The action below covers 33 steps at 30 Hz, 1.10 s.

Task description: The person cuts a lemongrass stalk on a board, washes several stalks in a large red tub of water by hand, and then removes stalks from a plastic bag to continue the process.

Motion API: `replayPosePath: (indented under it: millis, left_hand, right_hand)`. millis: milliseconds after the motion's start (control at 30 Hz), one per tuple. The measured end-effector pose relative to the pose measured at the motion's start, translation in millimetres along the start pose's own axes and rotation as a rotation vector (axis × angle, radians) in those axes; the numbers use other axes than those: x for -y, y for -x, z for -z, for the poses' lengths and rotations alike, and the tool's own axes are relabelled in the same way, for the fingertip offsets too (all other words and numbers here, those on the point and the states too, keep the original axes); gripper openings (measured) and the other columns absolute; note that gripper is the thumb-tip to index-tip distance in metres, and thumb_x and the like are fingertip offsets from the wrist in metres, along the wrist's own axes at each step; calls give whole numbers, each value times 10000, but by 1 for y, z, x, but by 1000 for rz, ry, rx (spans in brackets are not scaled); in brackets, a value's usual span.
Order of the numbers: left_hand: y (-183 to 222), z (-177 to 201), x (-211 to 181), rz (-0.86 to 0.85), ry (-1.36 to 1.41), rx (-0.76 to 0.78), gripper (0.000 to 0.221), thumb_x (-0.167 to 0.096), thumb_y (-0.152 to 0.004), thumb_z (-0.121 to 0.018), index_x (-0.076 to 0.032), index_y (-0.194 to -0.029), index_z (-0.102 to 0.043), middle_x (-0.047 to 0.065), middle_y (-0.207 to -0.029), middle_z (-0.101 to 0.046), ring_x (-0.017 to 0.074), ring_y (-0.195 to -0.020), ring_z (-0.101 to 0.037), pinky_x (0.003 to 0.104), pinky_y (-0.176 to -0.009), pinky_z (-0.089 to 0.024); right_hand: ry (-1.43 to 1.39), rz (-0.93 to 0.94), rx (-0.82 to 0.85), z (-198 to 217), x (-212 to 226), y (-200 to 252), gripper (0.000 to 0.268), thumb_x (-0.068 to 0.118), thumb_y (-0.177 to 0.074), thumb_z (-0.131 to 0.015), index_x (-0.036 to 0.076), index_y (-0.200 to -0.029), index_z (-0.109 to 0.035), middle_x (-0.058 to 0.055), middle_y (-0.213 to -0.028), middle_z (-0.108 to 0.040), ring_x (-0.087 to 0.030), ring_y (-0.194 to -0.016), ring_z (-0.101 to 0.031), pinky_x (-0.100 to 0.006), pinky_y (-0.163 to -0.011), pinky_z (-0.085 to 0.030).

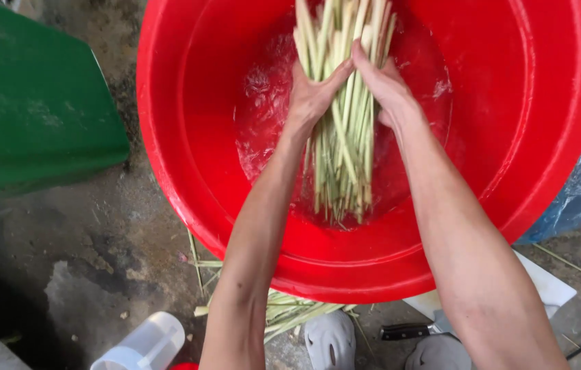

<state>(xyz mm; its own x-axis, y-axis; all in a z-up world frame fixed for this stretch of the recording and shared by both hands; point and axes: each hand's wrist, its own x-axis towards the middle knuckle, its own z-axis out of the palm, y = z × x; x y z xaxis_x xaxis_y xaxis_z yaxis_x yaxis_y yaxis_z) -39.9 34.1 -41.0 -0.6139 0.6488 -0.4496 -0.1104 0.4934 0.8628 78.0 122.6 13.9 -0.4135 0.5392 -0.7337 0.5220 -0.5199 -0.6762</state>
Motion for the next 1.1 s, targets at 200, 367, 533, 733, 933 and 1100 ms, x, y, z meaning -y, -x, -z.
replayPosePath:
  millis: [200, 367, 533, 733, 933, 1100]
  left_hand:
    - [2, 62, -15, 251, -130, 45, 1082, -527, -844, -832, 60, -1518, -222, 237, -1491, -431, 339, -1390, -427, 517, -1164, -348]
    - [-21, 118, 1, 112, -80, 441, 896, -443, -784, -731, 104, -1458, -507, 329, -1398, -656, 437, -1309, -648, 456, -1106, -537]
    - [-77, 91, 30, -527, -771, -212, 1081, -592, -974, -782, 185, -1511, -258, 470, -1452, -408, 554, -1330, -434, 598, -1067, -399]
    - [-87, -6, 10, -278, -367, -266, 553, -480, -1070, -422, -54, -1390, -569, 254, -1052, -740, 357, -906, -725, 491, -753, -578]
    - [-88, 102, 16, -145, -323, 90, 430, -349, -1111, -458, 2, -1234, -673, 18, -820, -657, 66, -613, -538, 251, -463, -443]
    - [-85, 116, 7, -77, -417, 133, 553, -325, -1018, -664, 80, -1377, -548, 192, -1095, -728, 229, -902, -721, 390, -753, -622]
  right_hand:
    - [-238, 12, 87, 19, 4, -12, 785, 566, -906, -601, 39, -1472, -464, -188, -1468, -591, -294, -1360, -622, -454, -1094, -483]
    - [28, 126, -105, 39, -23, -48, 724, 447, -916, -688, 17, -1472, -510, -211, -1448, -625, -289, -1323, -639, -470, -1145, -492]
    - [228, 399, -300, 23, -36, -72, 870, 337, -938, -728, 47, -1537, -167, -257, -1461, -443, -411, -1288, -516, -561, -1036, -415]
    - [472, 439, -366, -25, -21, -58, 611, 346, -871, -768, 153, -1322, -405, -166, -1121, -725, -424, -1028, -708, -557, -906, -575]
    - [77, 270, -305, 15, -47, -107, 870, 151, -919, -589, 127, -1602, -51, -258, -1516, -433, -366, -1232, -667, -455, -1075, -537]
    - [430, 541, -481, -3, -55, -124, 972, 307, -1008, -767, 128, -1616, -30, -273, -1681, -163, -478, -1503, -203, -588, -1199, -231]
